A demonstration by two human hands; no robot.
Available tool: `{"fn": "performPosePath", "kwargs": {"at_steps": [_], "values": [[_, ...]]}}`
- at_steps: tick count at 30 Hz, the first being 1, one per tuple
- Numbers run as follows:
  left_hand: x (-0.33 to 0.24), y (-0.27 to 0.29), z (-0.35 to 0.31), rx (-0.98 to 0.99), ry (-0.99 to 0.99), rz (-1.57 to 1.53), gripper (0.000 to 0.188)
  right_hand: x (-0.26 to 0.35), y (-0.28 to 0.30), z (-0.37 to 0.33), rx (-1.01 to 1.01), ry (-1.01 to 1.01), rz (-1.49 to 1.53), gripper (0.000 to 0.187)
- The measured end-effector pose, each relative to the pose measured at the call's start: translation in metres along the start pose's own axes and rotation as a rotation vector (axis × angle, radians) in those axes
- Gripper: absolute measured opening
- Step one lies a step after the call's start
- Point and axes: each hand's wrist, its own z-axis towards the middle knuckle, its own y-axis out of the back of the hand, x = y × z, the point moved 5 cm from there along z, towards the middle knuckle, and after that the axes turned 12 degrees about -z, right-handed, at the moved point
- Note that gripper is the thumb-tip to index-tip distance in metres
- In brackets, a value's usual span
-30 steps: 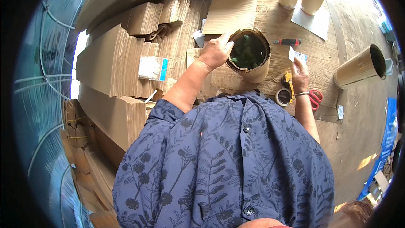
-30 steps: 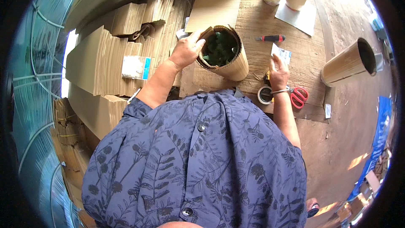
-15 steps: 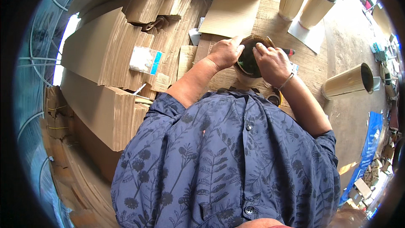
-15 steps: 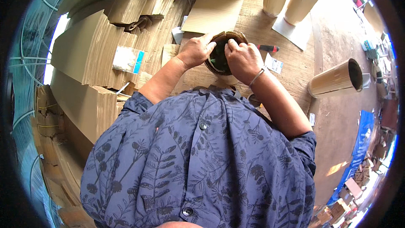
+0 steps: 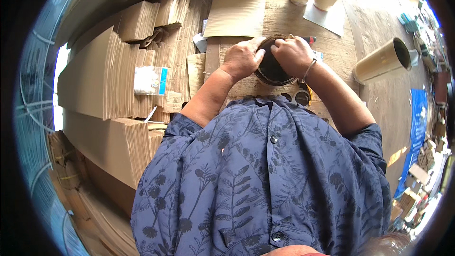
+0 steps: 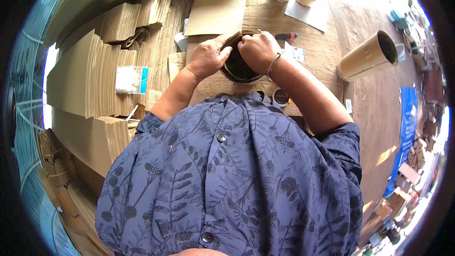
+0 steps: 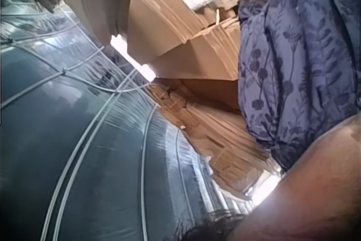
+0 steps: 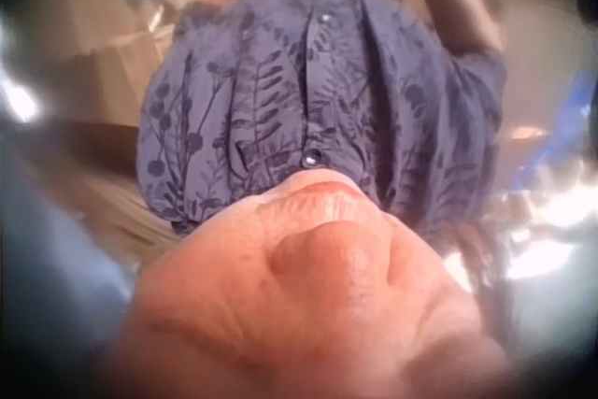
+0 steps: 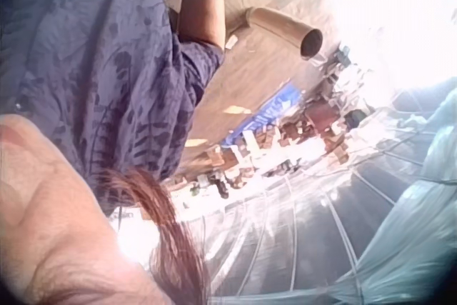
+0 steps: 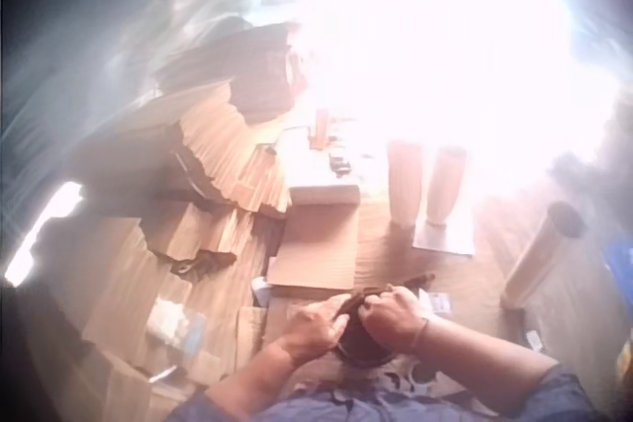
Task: The person repeatedly rolls flat corrugated cardboard sheets into cylindrical tubes, secures the seam with clear packing tape using a handheld dispenser, and trims excess tape with scissors. Finished tubes are placed upright on the work surface.
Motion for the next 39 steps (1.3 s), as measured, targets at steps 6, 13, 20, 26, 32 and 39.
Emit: {"fn": "performPosePath", "kwargs": {"at_steps": [6, 13, 20, 26, 32, 39], "values": [[-0.006, 0.001, -0.003, 0.042, 0.021, -0.051, 0.035, -0.046, 0.027, -0.047, -0.574, -0.406, 0.368, 0.027], [-0.025, -0.004, 0.011, 0.113, 0.195, -0.019, 0.036, -0.036, -0.062, -0.092, -0.262, -0.665, 1.174, 0.029], [-0.018, -0.015, 0.017, 0.135, 0.100, 0.169, 0.032, -0.014, -0.042, -0.093, -0.301, -0.660, 0.992, 0.038], [-0.039, -0.027, 0.007, 0.139, -0.014, 0.152, 0.026, -0.019, -0.030, -0.082, -0.360, -0.567, 0.776, 0.030], [-0.035, -0.020, 0.020, 0.076, -0.111, 0.185, 0.020, -0.023, -0.025, -0.056, -0.436, -0.465, 0.543, 0.017], [-0.042, -0.008, 0.019, -0.003, -0.174, 0.198, 0.020, -0.023, -0.012, -0.053, -0.581, -0.426, 0.459, 0.019]]}}
